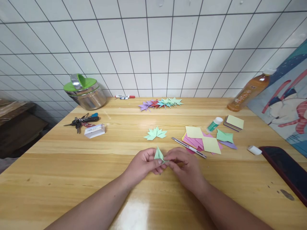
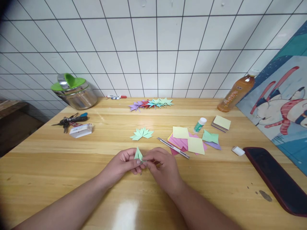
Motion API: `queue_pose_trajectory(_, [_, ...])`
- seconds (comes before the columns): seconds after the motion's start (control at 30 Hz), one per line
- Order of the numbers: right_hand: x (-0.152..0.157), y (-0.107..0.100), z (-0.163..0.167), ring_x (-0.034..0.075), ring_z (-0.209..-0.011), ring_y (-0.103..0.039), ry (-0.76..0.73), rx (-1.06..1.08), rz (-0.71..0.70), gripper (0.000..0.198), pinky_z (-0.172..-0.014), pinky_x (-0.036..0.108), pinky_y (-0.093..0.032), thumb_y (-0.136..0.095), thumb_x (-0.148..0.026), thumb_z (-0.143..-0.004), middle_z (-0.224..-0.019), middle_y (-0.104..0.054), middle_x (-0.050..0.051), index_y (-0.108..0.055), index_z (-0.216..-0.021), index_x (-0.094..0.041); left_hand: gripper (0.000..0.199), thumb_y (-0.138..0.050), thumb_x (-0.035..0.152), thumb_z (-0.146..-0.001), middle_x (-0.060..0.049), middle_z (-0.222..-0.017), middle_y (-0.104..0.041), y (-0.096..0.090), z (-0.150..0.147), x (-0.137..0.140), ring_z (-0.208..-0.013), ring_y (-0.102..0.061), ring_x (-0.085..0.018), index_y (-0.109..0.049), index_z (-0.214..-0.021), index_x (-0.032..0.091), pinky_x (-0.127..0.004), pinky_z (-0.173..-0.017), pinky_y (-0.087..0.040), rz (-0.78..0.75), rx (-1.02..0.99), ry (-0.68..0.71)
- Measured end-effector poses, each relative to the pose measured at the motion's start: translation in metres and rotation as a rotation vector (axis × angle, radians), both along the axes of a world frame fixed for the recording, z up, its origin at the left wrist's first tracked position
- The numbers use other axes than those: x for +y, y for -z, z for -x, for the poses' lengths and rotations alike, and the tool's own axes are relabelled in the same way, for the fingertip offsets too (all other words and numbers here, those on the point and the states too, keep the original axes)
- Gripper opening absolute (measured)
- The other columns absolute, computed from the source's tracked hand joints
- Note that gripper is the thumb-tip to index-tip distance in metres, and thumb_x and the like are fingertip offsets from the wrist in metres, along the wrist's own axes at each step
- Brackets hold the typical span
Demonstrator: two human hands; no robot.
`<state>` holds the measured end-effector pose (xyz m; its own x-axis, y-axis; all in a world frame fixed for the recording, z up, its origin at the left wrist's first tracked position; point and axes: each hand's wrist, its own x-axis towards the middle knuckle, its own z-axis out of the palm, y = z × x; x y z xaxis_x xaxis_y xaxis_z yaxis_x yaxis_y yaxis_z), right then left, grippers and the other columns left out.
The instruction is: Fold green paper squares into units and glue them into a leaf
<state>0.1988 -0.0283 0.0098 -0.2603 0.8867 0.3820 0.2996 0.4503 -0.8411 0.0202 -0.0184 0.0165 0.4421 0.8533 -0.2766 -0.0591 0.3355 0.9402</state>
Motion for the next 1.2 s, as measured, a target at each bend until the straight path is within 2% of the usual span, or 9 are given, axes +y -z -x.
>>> queue_pose_trajectory(0.17, [0.0002,-0.0037,-0.0026,0.015,-0.077,-0.059,0.065,-0.176,-0.129,0.013,-0.068,0.027,-0.047,-0.058,-0.011,-0.078,-0.08,-0.064,0.002,-0.063,-0.08,-0.023,0.033,-0.069,0.033,-0.073,-0.006,-0.083,-0.068,0.0002,-0.0009,-0.002,-0.076,-0.063,-0.016,-0.058,-0.098,0.014,-0.023,-0.064,-0.049,-0.016,-0.028,-0.022])
queue_pose_trajectory(0.4, [-0.0032,-0.0055,-0.0034,0.016,-0.08,-0.057,0.098,-0.287,-0.155,0.012,-0.07,0.028,-0.045,-0.056,-0.013,-0.079,-0.085,-0.062,0.002,-0.061,-0.083,-0.023,0.033,-0.064,0.04,-0.075,-0.008,-0.086,-0.067,0.0022,-0.0015,-0.0014,-0.079,-0.063,-0.018,-0.062,-0.097,0.014,-0.025,-0.067,-0.048,-0.017,0.019,-0.011])
queue_pose_trajectory(0.57, [-0.0034,-0.0062,-0.0015,0.015,-0.076,-0.055,0.08,-0.262,-0.06,0.013,-0.064,0.026,-0.043,-0.056,-0.011,-0.075,-0.084,-0.06,0.002,-0.06,-0.082,-0.022,0.032,-0.066,0.038,-0.074,-0.005,-0.082,-0.067,0.0052,-0.0032,-0.002,-0.076,-0.061,-0.016,-0.063,-0.097,0.016,-0.024,-0.066,-0.046,-0.031,0.006,0.017])
queue_pose_trajectory(0.7, [-0.0038,-0.0071,-0.0001,0.013,-0.069,-0.053,0.074,-0.253,0.01,0.012,-0.058,0.024,-0.041,-0.056,-0.009,-0.072,-0.079,-0.058,0.0,-0.056,-0.073,-0.021,0.03,-0.067,0.032,-0.074,-0.001,-0.073,-0.063,0.003,-0.0061,-0.0051,-0.063,-0.053,-0.01,-0.063,-0.098,0.015,-0.02,-0.06,-0.04,-0.092,0.002,0.025])
queue_pose_trajectory(0.8, [-0.0036,-0.0068,0.0004,0.013,-0.066,-0.052,0.053,-0.231,0.036,0.01,-0.057,0.024,-0.041,-0.057,-0.012,-0.073,-0.078,-0.058,0.0,-0.057,-0.076,-0.021,0.027,-0.066,0.03,-0.074,0.002,-0.065,-0.06,0.0002,-0.0086,-0.0063,-0.056,-0.048,-0.008,-0.063,-0.095,0.014,-0.019,-0.056,-0.036,-0.107,0.016,-0.006])
queue_pose_trajectory(0.93, [-0.0012,-0.0037,0.0005,0.012,-0.065,-0.052,0.046,-0.177,0.072,0.007,-0.056,0.023,-0.042,-0.058,-0.015,-0.075,-0.081,-0.059,0.001,-0.06,-0.077,-0.021,0.029,-0.066,0.029,-0.074,0.002,-0.067,-0.059,0.0016,-0.0095,-0.006,-0.057,-0.048,-0.008,-0.062,-0.098,0.014,-0.019,-0.057,-0.037,-0.086,0.021,-0.023])
queue_pose_trajectory(1.2, [0.0009,0.0018,0.0021,0.012,-0.059,-0.049,0.124,-0.08,0.173,0.007,-0.051,0.023,-0.039,-0.064,-0.019,-0.072,-0.069,-0.056,0.001,-0.059,-0.067,-0.019,0.028,-0.063,0.028,-0.076,-0.001,-0.071,-0.06,0.0086,-0.0074,-0.0065,-0.061,-0.049,-0.01,-0.06,-0.1,0.013,-0.021,-0.059,-0.038,-0.119,0.051,0.025])
